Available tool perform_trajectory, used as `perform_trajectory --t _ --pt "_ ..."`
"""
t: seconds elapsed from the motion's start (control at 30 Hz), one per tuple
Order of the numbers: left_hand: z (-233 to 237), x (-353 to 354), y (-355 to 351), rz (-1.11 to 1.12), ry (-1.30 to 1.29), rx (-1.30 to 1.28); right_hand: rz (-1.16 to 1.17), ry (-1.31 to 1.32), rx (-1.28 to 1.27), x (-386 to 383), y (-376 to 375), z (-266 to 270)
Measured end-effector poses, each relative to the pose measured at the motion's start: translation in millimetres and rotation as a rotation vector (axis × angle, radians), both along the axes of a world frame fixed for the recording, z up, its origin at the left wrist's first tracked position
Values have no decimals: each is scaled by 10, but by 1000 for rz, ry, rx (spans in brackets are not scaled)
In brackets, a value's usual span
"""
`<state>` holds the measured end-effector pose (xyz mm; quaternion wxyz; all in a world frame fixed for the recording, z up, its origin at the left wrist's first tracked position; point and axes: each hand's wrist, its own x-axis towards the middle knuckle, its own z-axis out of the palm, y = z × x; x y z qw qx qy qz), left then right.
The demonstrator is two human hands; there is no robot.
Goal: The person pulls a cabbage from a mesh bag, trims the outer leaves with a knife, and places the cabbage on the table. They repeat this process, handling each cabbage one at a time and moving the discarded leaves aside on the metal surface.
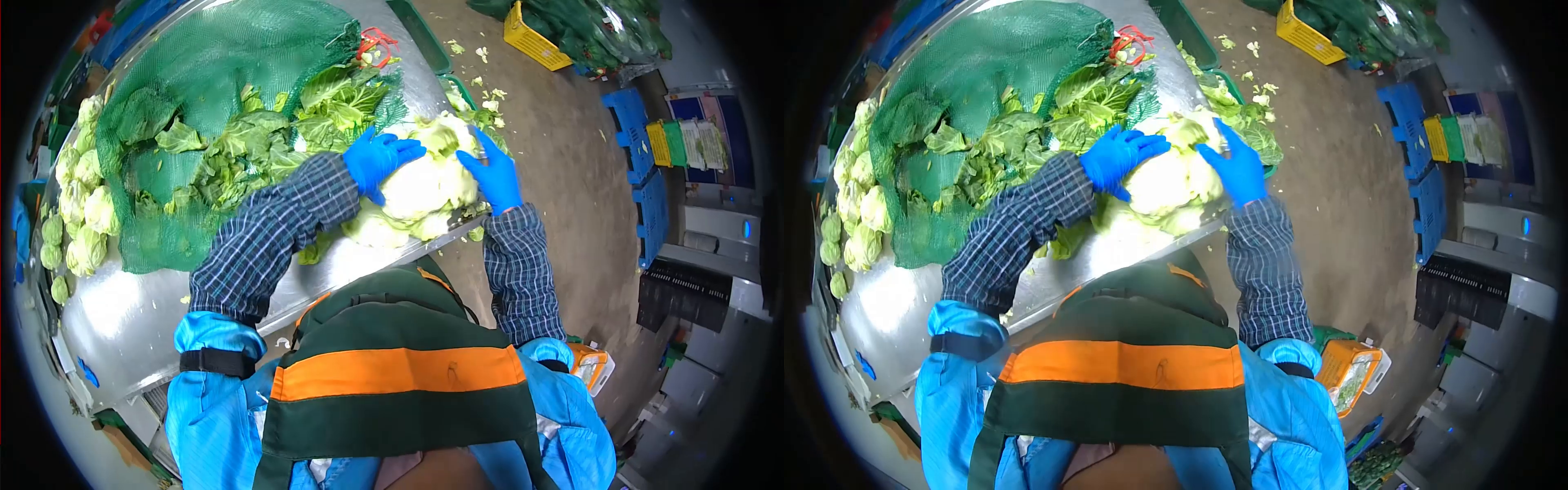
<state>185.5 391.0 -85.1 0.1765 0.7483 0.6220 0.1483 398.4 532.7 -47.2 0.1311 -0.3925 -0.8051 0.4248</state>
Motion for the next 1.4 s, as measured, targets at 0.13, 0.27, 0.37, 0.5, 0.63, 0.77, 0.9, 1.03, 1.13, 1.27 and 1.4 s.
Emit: perform_trajectory --t 0.13,0.27,0.37,0.5,0.63,0.77,0.9,1.03,1.13,1.27,1.4 --pt "-94 -285 186 385 -417 56 119 -44 -271 -57 -75 -465" --pt "-37 295 -273 543 -378 -90 -134 -38 -257 12 -436 -587" --pt "-208 557 -256 664 -401 20 -141 -44 -296 195 -851 -591" --pt "-294 373 -142 489 -394 105 -196 30 -259 356 -971 -569" --pt "-287 312 -56 419 -392 83 -179 42 65 259 -888 -516" --pt "-122 360 48 486 -334 -23 -61 -265 253 126 -905 -508" --pt "-51 429 151 519 -328 -93 -51 -306 350 104 -738 -531" --pt "-20 441 262 595 -302 -175 -54 -231 155 90 -443 -625" --pt "-156 425 215 500 -285 -139 -204 52 -172 43 -49 -808" --pt "-333 264 -145 221 -343 171 -99 -266 -141 247 591 -1201" --pt "-219 -91 -338 243 -466 19 -88 -209 273 245 155 -818"
